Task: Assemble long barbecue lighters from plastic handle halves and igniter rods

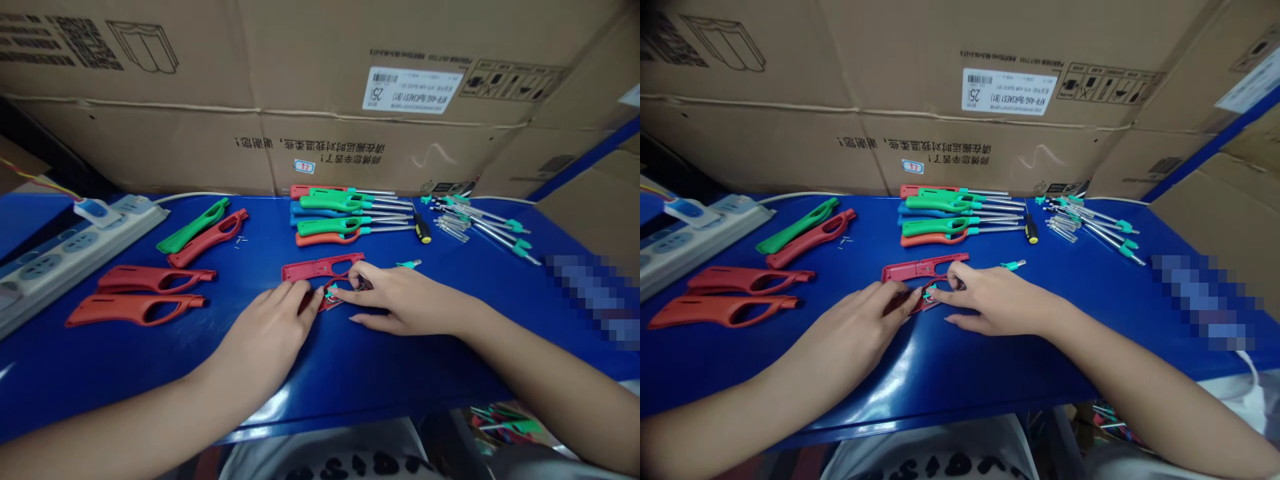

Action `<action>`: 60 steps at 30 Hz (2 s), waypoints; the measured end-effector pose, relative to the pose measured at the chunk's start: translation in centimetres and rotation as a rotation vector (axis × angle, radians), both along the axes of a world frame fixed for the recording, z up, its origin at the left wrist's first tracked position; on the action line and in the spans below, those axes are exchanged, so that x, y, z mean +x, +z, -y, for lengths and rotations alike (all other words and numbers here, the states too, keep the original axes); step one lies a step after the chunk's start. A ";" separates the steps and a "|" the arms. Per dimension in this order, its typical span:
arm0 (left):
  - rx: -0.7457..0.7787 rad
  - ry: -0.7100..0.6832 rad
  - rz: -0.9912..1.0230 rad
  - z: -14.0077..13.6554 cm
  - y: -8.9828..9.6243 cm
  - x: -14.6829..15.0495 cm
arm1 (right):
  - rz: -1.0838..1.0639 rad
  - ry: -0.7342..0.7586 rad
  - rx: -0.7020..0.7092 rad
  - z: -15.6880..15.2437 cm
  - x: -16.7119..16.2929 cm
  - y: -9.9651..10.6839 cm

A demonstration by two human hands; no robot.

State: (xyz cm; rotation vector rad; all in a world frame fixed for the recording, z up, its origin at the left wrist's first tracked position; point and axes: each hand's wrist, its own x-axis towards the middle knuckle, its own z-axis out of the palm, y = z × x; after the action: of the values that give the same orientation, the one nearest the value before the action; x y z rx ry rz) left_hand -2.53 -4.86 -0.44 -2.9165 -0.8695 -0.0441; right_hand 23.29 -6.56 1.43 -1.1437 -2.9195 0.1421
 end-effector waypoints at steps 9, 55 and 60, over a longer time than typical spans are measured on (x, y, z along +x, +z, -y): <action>-0.156 0.001 0.162 -1.5 -0.6 -0.4 | -0.270 -0.795 0.431 -2.5 6.8 2.4; -0.563 -0.039 0.875 -1.4 0.1 0.8 | -0.937 -0.288 0.016 0.3 -2.7 -1.1; -0.688 0.167 0.935 -1.9 -0.1 0.8 | -0.808 -0.324 0.045 0.3 -2.1 -1.0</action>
State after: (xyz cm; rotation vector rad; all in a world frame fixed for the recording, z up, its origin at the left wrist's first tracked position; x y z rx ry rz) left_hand -1.73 -2.97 -0.50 -3.3737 -1.4605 -1.4527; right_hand 21.18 -6.85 0.42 -1.1707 -2.0083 0.4164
